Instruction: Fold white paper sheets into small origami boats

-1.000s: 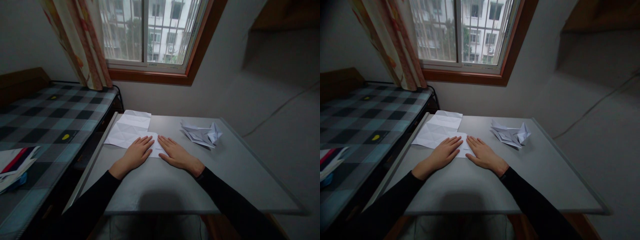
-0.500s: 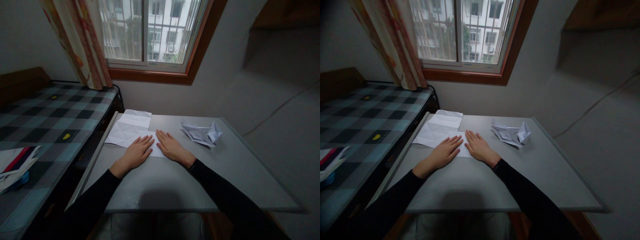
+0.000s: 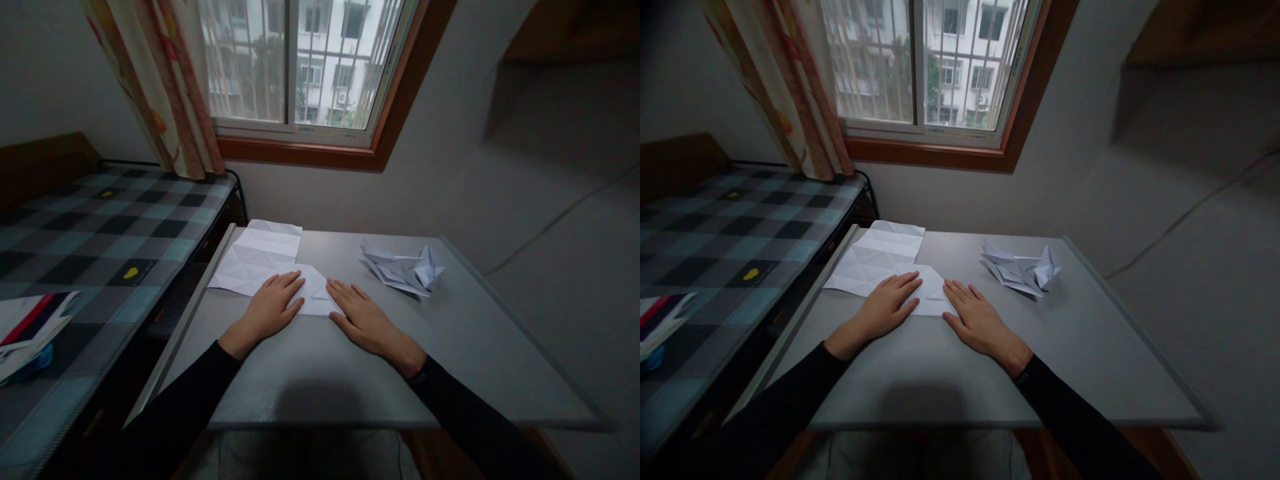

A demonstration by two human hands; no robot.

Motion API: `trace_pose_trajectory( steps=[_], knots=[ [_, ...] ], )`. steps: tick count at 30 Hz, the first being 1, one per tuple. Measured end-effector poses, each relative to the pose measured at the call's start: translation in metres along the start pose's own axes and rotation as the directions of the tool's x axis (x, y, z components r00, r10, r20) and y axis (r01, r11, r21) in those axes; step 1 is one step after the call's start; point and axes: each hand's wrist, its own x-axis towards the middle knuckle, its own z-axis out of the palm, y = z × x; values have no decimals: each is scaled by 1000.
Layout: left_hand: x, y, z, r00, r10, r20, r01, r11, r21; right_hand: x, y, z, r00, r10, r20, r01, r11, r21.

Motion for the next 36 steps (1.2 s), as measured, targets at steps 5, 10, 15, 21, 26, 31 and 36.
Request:
trace_pose_trajectory(
  steps=[5, 10, 15, 21, 26, 31, 36],
  knots=[
    [2, -11, 4, 926, -257, -277, 279, 960, 39, 15, 6, -7, 996, -26, -80, 31, 998, 55],
    [3, -14, 0, 914, -299, -274, 298, 954, -47, 33, 13, -10, 986, -75, -151, 92, 989, 112],
    [3, -8, -6, 954, -195, -230, 168, 977, -131, 34, 14, -9, 978, -96, -185, 119, 985, 122],
    [1, -2, -4, 990, 143, 4, -143, 985, -92, 31, 14, -6, 984, -104, -147, 116, 990, 74],
    [0, 2, -2, 982, 136, 130, -142, 989, 38, 31, 19, 0, 996, -86, -28, 87, 996, 17],
    [1, 0, -5, 978, 117, 171, -131, 989, 72, 29, 22, 0, 992, -127, 18, 127, 992, 11],
    [0, -3, -8, 983, 88, 163, -101, 992, 74, 26, 20, -2, 992, -122, 22, 123, 992, -15]
  ],
)
